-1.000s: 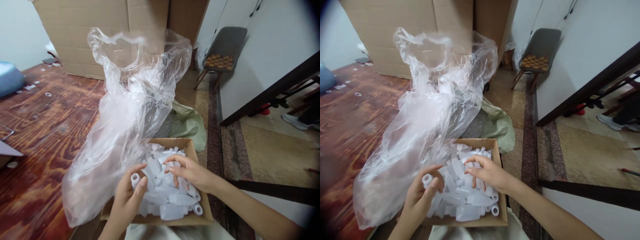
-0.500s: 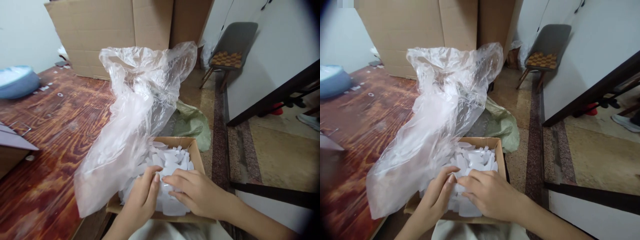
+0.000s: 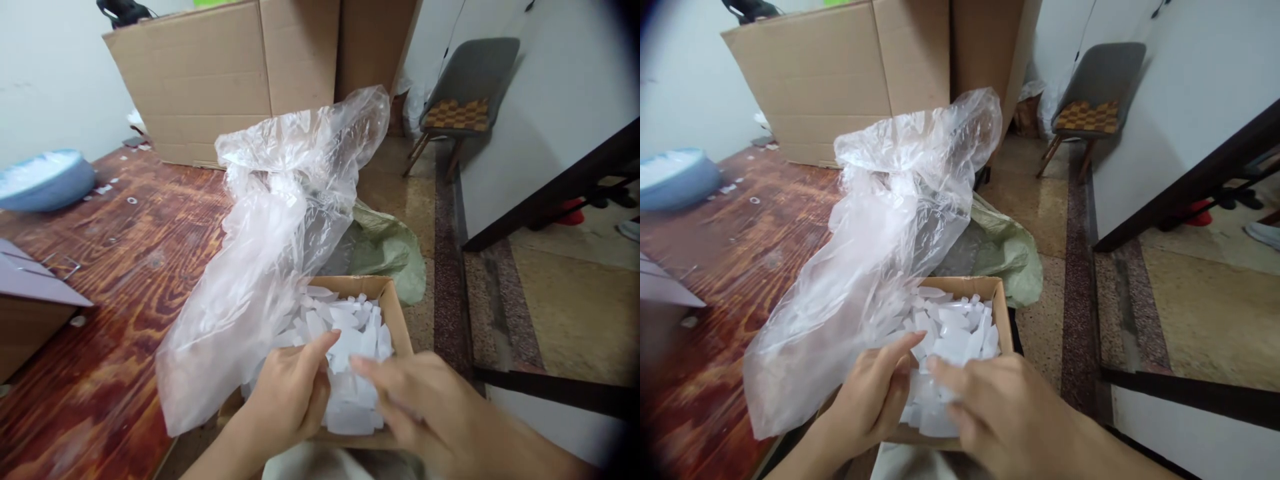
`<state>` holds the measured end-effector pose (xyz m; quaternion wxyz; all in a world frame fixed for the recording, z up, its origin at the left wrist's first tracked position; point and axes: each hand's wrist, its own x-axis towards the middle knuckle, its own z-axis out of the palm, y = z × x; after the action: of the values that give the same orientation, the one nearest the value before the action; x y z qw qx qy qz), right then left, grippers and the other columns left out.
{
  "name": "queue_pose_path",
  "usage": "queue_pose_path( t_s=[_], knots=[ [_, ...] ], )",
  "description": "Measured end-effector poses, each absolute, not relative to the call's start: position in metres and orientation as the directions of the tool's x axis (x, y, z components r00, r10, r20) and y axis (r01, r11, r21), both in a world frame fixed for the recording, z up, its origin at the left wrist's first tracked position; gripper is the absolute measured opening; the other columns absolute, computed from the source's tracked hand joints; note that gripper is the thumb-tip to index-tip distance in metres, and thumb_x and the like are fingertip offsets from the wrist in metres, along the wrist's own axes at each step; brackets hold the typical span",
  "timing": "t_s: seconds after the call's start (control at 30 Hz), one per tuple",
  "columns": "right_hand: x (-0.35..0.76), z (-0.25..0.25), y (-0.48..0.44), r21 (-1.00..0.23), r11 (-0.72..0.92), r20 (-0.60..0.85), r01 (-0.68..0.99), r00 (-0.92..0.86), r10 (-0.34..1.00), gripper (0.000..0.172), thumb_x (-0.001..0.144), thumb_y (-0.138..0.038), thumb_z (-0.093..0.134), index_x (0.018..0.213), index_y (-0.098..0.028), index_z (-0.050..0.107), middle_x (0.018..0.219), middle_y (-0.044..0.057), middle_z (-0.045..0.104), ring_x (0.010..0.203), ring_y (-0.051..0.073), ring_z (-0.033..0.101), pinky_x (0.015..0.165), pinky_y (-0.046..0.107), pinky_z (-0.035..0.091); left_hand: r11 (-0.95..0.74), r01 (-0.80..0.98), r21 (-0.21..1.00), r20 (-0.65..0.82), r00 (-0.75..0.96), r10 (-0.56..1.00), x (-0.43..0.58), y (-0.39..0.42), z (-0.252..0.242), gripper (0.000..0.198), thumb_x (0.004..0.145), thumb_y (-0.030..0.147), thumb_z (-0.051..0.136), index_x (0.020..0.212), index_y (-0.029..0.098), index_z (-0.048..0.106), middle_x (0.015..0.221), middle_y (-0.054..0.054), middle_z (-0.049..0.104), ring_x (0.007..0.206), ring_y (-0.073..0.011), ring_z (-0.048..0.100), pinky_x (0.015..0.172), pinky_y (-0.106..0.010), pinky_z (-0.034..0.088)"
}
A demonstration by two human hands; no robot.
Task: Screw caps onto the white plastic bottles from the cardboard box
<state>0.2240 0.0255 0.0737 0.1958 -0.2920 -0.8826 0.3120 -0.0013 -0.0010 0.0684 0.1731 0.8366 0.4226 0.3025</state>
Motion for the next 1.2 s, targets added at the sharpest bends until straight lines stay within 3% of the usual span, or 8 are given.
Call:
queue_pose_path(
  t_s=[0.13, 0.53, 0.77, 0.83, 0.97, 1.07, 1.13, 1.2],
  knots=[
    [0.234, 0.071, 0.024, -0.45, 0.785, 0.165, 0.425, -0.825, 0.541, 0.044, 0.093, -0.017, 0.041, 0.136, -0.02, 0.049, 0.072, 0.002, 0.066, 0.058, 0.019, 0.061, 0.052, 0.031, 0.041, -0.633, 0.587, 0.506, 0.345, 0.535, 0.771, 0.002, 0.002, 0.075, 0.044, 0.087, 0.006, 0.033, 0.13, 0.015, 0.034, 0.069, 0.0, 0.064, 0.055, -0.0163, 0.062, 0.051, -0.026, 0.046],
    [0.241, 0.079, 0.022, -0.457, 0.795, 0.187, 0.4, -0.83, 0.525, 0.043, 0.09, -0.016, 0.045, 0.133, -0.023, 0.049, 0.074, 0.0, 0.068, 0.058, 0.017, 0.064, 0.052, 0.031, 0.046, -0.622, 0.6, 0.503, 0.308, 0.548, 0.778, 0.011, 0.009, 0.088, 0.042, 0.087, 0.007, 0.032, 0.128, 0.017, 0.033, 0.068, 0.001, 0.065, 0.053, -0.0159, 0.062, 0.049, -0.026, 0.044],
    [0.23, 0.087, 0.018, -0.352, 0.813, 0.381, 0.463, -0.723, 0.576, 0.028, 0.103, -0.029, 0.032, 0.116, -0.014, 0.052, 0.084, 0.004, 0.071, 0.065, 0.02, 0.067, 0.055, 0.033, 0.048, -0.464, 0.544, 0.699, 0.167, 0.506, 0.846, 0.025, 0.017, 0.097, 0.04, 0.092, 0.007, 0.029, 0.128, 0.023, 0.035, 0.066, 0.005, 0.06, 0.051, -0.0117, 0.056, 0.051, -0.021, 0.045],
    [0.23, 0.084, 0.017, -0.46, 0.759, 0.379, 0.461, -0.671, 0.638, 0.025, 0.103, -0.028, 0.032, 0.108, -0.015, 0.053, 0.081, 0.004, 0.07, 0.065, 0.019, 0.067, 0.057, 0.033, 0.048, -0.462, 0.5, 0.732, 0.19, 0.501, 0.844, 0.031, 0.017, 0.098, 0.039, 0.093, 0.008, 0.03, 0.128, 0.022, 0.035, 0.065, 0.006, 0.057, 0.05, -0.0111, 0.054, 0.05, -0.02, 0.044],
    [0.234, 0.073, 0.02, -0.799, 0.453, 0.232, 0.396, -0.491, 0.839, 0.021, 0.1, -0.032, 0.041, 0.11, -0.021, 0.055, 0.085, 0.002, 0.069, 0.07, 0.017, 0.067, 0.064, 0.03, 0.05, -0.658, 0.503, 0.56, 0.43, 0.503, 0.75, 0.044, 0.034, 0.091, 0.039, 0.092, 0.008, 0.035, 0.129, 0.017, 0.037, 0.069, 0.002, 0.06, 0.056, -0.0132, 0.059, 0.054, -0.022, 0.046],
    [0.238, 0.063, 0.026, -0.979, -0.079, -0.128, 0.187, -0.266, 0.955, 0.036, 0.095, -0.042, 0.051, 0.127, -0.025, 0.049, 0.078, -0.001, 0.067, 0.058, 0.014, 0.063, 0.051, 0.024, 0.049, -0.654, 0.695, 0.298, 0.485, 0.48, 0.731, 0.053, 0.078, 0.073, 0.032, 0.095, 0.013, 0.034, 0.127, 0.018, 0.039, 0.072, 0.0, 0.063, 0.061, -0.0154, 0.062, 0.056, -0.024, 0.047],
    [0.242, 0.056, 0.03, -0.892, -0.435, -0.4, -0.125, -0.234, 0.886, 0.041, 0.093, -0.043, 0.056, 0.128, -0.024, 0.048, 0.075, -0.002, 0.066, 0.045, 0.01, 0.055, 0.036, 0.017, 0.039, -0.462, 0.86, 0.216, 0.412, 0.349, 0.842, 0.057, 0.115, 0.059, 0.03, 0.099, 0.022, 0.034, 0.128, 0.015, 0.042, 0.093, -0.01, 0.067, 0.083, -0.0224, 0.066, 0.069, -0.033, 0.051],
    [0.249, 0.05, 0.03, -0.675, -0.614, -0.536, -0.409, -0.299, 0.789, 0.033, 0.09, -0.037, 0.061, 0.117, -0.019, 0.054, 0.078, 0.001, 0.066, 0.044, 0.007, 0.052, 0.031, 0.013, 0.031, -0.408, 0.892, 0.196, 0.373, 0.317, 0.872, 0.057, 0.142, 0.047, 0.033, 0.1, 0.027, 0.037, 0.126, 0.008, 0.045, 0.109, -0.02, 0.062, 0.098, -0.0286, 0.063, 0.081, -0.041, 0.051]
  ],
)
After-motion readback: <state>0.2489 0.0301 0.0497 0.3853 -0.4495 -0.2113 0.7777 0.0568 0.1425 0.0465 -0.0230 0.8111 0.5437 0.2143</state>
